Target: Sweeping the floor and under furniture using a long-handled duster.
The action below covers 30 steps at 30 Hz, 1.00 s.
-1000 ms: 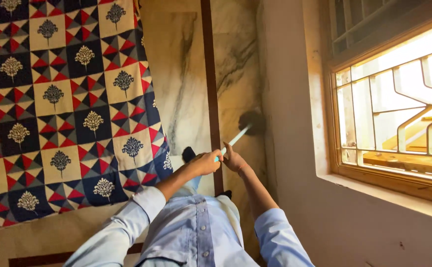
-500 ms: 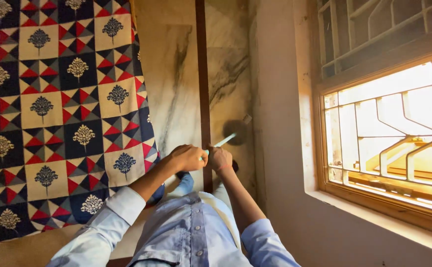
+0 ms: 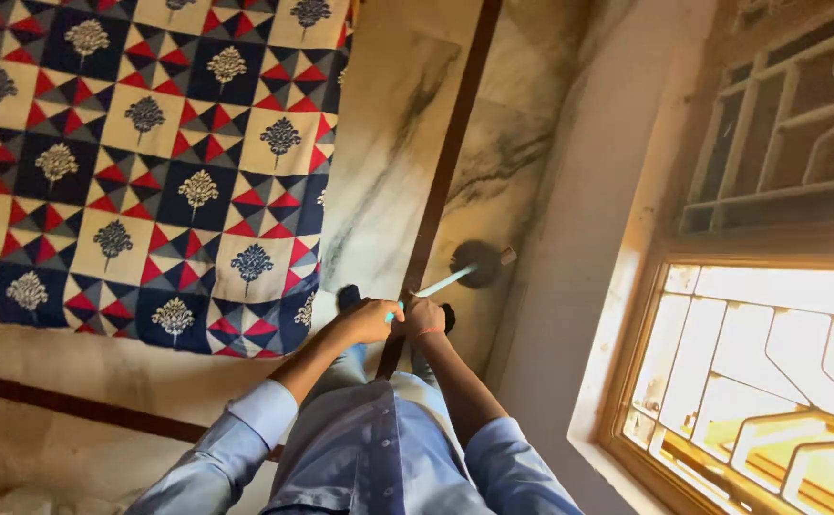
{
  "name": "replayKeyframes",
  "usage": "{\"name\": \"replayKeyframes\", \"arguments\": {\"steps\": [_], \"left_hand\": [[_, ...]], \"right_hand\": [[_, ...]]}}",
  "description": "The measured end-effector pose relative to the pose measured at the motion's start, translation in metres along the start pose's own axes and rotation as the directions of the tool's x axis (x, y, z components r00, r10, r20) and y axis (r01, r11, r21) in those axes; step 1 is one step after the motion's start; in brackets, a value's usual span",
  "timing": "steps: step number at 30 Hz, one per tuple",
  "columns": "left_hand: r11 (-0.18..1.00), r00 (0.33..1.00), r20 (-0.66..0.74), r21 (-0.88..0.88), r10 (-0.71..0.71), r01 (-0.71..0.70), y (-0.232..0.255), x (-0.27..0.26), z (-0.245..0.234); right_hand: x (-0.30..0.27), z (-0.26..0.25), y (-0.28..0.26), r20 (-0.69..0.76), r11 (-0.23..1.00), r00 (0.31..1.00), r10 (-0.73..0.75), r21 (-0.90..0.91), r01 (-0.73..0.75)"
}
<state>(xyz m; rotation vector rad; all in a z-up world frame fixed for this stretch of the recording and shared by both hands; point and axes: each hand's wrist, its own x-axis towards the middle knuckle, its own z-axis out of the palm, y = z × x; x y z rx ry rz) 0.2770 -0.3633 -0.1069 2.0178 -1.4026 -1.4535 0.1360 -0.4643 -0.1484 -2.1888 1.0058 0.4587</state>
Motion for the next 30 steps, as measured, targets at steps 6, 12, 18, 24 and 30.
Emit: {"name": "replayKeyframes", "arguments": {"steps": [6, 12, 18, 24, 30], "left_hand": [[0.989, 0.987, -0.08, -0.055, -0.14, 0.135, 0.032, -0.009, 0.028], [0.987, 0.972, -0.19, -0.108, -0.138, 0.119, 0.075, -0.035, 0.041], [0.974, 0.955, -0.205, -0.124, -0.214, 0.192, 0.105, -0.085, 0.011], [0.894, 0.932, -0.124, -0.35, -0.339, 0.279, 0.095, -0.054, 0.043], [0.962, 0.936, -0.326, -0.269, -0.134, 0.044, 0.108, -0.015, 0.085]], "right_hand": [[0.063, 0.057, 0.063, -0.126, 0.964, 0.988, -0.087, -0.262, 0.051], [0.031, -0.006, 0.027, -0.181, 0.964, 0.95, -0.253, -0.131, 0.232], [0.032, -0.007, 0.011, -0.111, 0.815, 0.812, -0.573, -0.174, 0.552], [0.019, -0.035, 0.006, 0.265, 0.771, 0.827, -0.496, -0.303, 0.56], [0.035, -0.017, 0.075, 0.168, 0.807, 0.896, -0.411, -0.391, 0.443]]}}
